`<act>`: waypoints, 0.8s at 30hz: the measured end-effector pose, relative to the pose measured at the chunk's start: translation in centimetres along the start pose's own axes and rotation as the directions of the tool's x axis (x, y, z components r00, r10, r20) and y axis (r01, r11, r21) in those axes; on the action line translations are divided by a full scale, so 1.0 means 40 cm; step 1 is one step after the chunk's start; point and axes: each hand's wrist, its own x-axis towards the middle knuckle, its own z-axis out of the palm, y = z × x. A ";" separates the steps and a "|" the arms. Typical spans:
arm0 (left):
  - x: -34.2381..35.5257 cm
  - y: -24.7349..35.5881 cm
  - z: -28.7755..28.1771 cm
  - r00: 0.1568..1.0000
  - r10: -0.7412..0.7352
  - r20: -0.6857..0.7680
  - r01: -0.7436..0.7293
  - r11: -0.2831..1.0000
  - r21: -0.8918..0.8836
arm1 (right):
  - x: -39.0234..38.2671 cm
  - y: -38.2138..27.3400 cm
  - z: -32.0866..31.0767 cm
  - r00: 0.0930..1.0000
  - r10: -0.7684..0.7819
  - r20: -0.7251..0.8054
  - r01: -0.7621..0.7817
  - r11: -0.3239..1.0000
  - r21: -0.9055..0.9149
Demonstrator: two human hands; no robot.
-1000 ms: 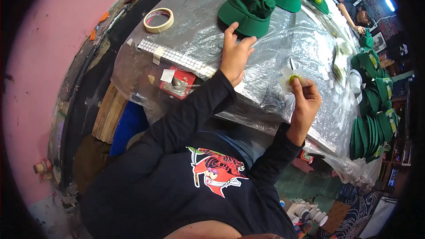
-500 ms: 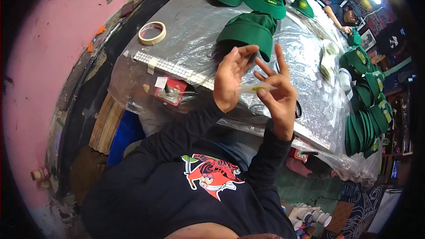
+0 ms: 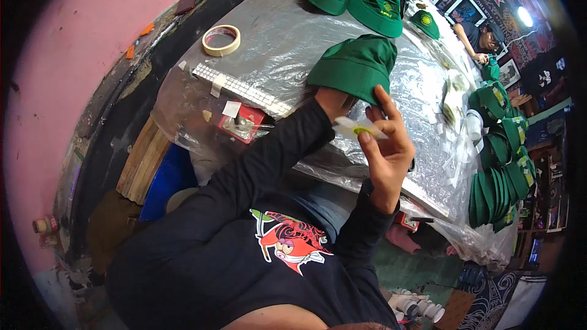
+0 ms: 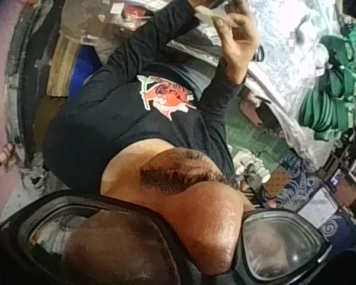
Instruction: Applying printed labels or tags to green bucket hats on a production table.
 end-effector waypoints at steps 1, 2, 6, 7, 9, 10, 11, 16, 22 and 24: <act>0.002 -0.013 0.016 0.999 -0.042 0.007 0.043 0.983 -0.181 | -0.012 -0.011 0.003 1.000 0.022 -0.011 -0.021 1.000 0.019; 0.003 -0.021 0.036 0.998 -0.048 0.040 0.054 0.983 -0.177 | -0.023 -0.021 0.005 1.000 0.023 -0.008 -0.023 1.000 0.016; -0.005 -0.031 0.105 0.934 -0.350 0.075 0.294 0.629 -0.720 | -0.053 -0.047 0.008 0.995 0.077 -0.063 -0.075 0.997 0.037; -0.007 -0.032 0.115 0.934 -0.349 0.081 0.292 0.609 -0.738 | -0.057 -0.050 0.008 0.994 0.091 -0.065 -0.088 0.995 0.050; -0.015 -0.032 0.120 0.931 -0.351 0.097 0.291 0.556 -0.779 | -0.061 -0.051 0.008 0.992 0.105 -0.072 -0.101 0.993 0.062; -0.019 -0.033 0.116 0.930 -0.351 0.108 0.291 0.526 -0.799 | -0.063 -0.050 0.009 0.992 0.113 -0.063 -0.108 0.991 0.081; -0.021 -0.033 0.110 0.929 -0.351 0.118 0.291 0.494 -0.820 | -0.066 -0.050 0.012 0.992 0.119 -0.051 -0.113 0.988 0.102; -0.035 -0.040 0.056 0.929 -0.316 0.192 0.279 0.257 -0.925 | -0.074 -0.045 0.023 0.988 0.152 -0.033 -0.146 0.977 0.155; -0.058 -0.043 -0.006 0.928 -0.271 0.255 0.269 0.016 -0.963 | -0.079 -0.044 0.030 0.981 0.192 -0.017 -0.184 0.960 0.213; -0.064 -0.044 -0.022 0.928 -0.264 0.263 0.266 -0.026 -0.964 | -0.082 -0.045 0.031 0.980 0.198 -0.010 -0.191 0.955 0.226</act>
